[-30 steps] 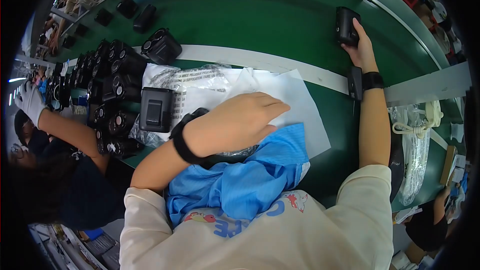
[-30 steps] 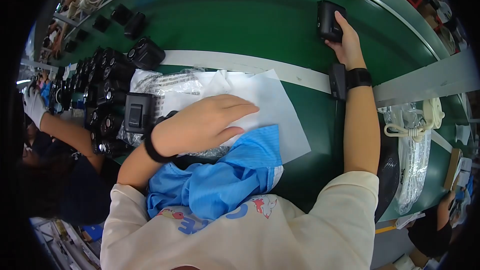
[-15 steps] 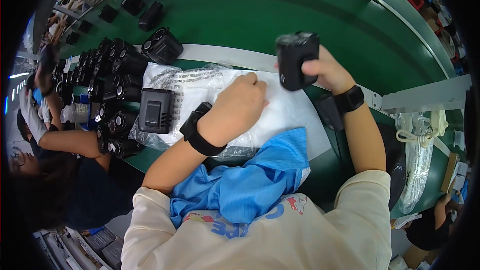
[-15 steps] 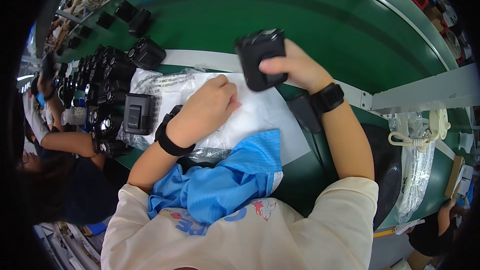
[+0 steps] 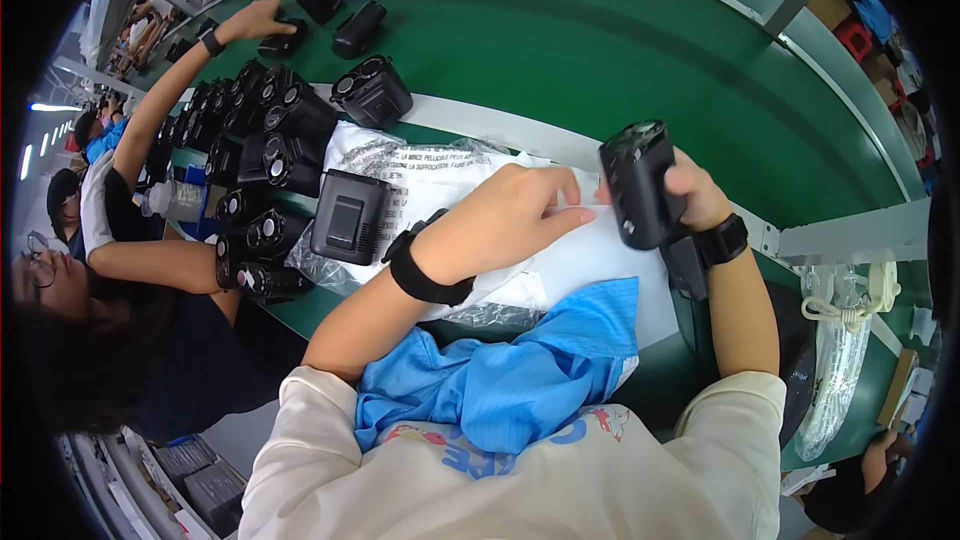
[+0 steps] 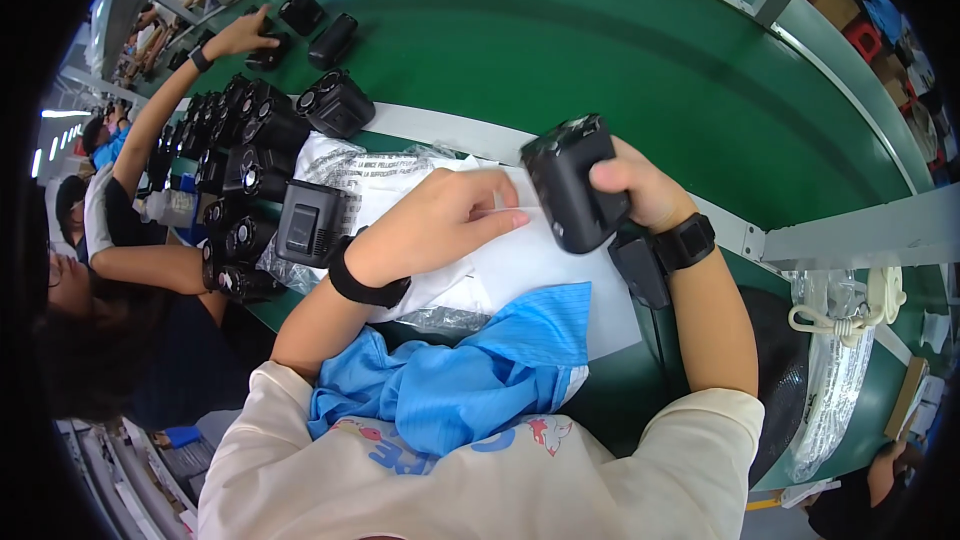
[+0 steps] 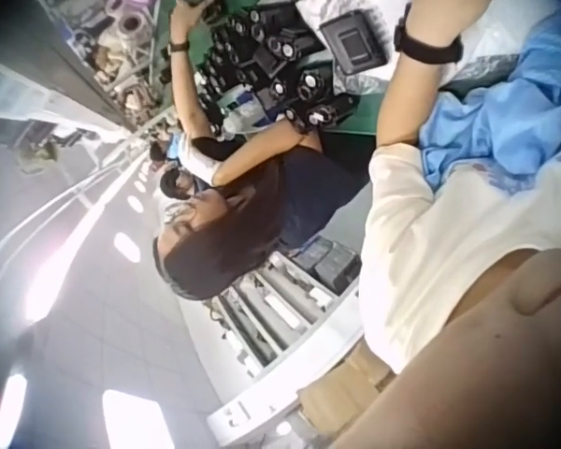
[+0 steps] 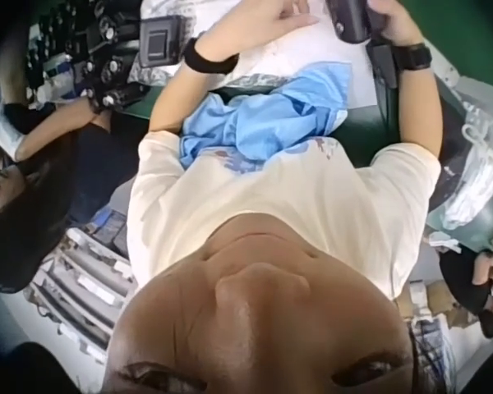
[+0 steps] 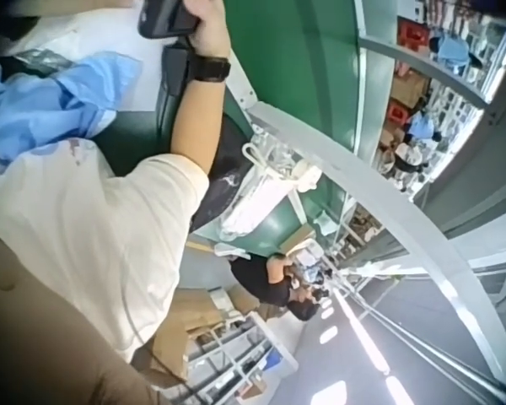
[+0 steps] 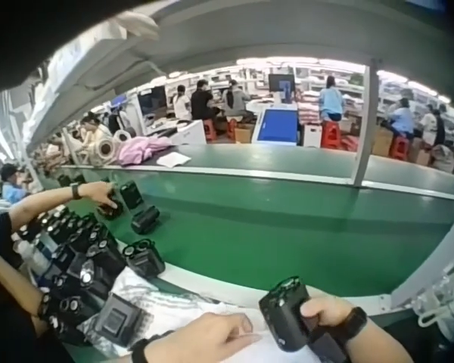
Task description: Cleaning and inspecting handheld electronic devices at a production station.
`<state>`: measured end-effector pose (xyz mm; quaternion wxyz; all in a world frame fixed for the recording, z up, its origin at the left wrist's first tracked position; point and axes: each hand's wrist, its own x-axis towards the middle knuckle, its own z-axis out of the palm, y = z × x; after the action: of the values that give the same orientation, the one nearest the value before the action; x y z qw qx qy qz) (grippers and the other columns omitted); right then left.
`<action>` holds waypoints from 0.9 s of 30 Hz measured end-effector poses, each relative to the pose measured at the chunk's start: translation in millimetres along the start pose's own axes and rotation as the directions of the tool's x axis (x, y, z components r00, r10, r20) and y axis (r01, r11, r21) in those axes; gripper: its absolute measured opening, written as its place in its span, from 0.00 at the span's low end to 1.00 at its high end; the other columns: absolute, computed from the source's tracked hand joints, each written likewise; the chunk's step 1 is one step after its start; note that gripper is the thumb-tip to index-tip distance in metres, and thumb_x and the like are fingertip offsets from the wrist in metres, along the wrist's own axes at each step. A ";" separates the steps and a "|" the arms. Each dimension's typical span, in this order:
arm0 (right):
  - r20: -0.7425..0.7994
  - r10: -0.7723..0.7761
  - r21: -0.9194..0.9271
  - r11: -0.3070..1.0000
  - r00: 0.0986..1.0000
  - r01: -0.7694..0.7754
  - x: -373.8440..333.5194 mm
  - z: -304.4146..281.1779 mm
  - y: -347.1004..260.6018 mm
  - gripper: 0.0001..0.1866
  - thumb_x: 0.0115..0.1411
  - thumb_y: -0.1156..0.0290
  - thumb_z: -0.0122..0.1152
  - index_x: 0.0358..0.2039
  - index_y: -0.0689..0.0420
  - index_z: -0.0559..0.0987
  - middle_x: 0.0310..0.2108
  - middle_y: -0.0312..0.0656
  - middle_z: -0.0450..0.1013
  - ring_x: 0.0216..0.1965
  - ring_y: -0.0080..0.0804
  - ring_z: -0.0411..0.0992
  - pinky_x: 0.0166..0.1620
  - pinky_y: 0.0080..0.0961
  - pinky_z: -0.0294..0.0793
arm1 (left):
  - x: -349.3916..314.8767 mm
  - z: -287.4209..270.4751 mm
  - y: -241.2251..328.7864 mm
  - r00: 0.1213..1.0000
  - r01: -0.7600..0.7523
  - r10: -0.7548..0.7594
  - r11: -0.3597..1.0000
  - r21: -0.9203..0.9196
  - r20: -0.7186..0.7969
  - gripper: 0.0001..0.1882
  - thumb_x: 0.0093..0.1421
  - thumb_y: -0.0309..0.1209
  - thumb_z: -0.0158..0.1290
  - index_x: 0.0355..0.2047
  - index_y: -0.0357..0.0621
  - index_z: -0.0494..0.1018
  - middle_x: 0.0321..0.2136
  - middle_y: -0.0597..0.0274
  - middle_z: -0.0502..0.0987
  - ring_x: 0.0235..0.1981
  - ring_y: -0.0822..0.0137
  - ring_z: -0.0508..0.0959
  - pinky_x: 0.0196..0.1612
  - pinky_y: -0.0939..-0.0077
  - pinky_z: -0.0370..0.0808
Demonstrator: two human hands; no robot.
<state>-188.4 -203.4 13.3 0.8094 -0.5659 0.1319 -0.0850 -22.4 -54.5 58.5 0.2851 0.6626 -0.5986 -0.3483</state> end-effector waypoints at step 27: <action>-0.063 -0.203 -0.517 0.844 0.977 0.142 9.6 15.9 -11.3 0.38 0.27 0.45 0.71 0.33 0.59 0.68 0.32 0.33 0.66 0.33 0.18 0.64 0.36 0.15 0.63 | 0.0 -2.4 -10.3 0.899 -0.426 0.389 0.883 -0.198 -0.200 0.04 0.48 0.25 0.56 0.26 0.44 0.72 0.26 0.67 0.62 0.28 0.73 0.66 0.27 0.83 0.62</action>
<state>-174.2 -195.9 27.9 0.6109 -0.7633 0.1446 -0.1522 -14.4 -53.4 51.8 0.4743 0.5077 -0.6551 -0.2968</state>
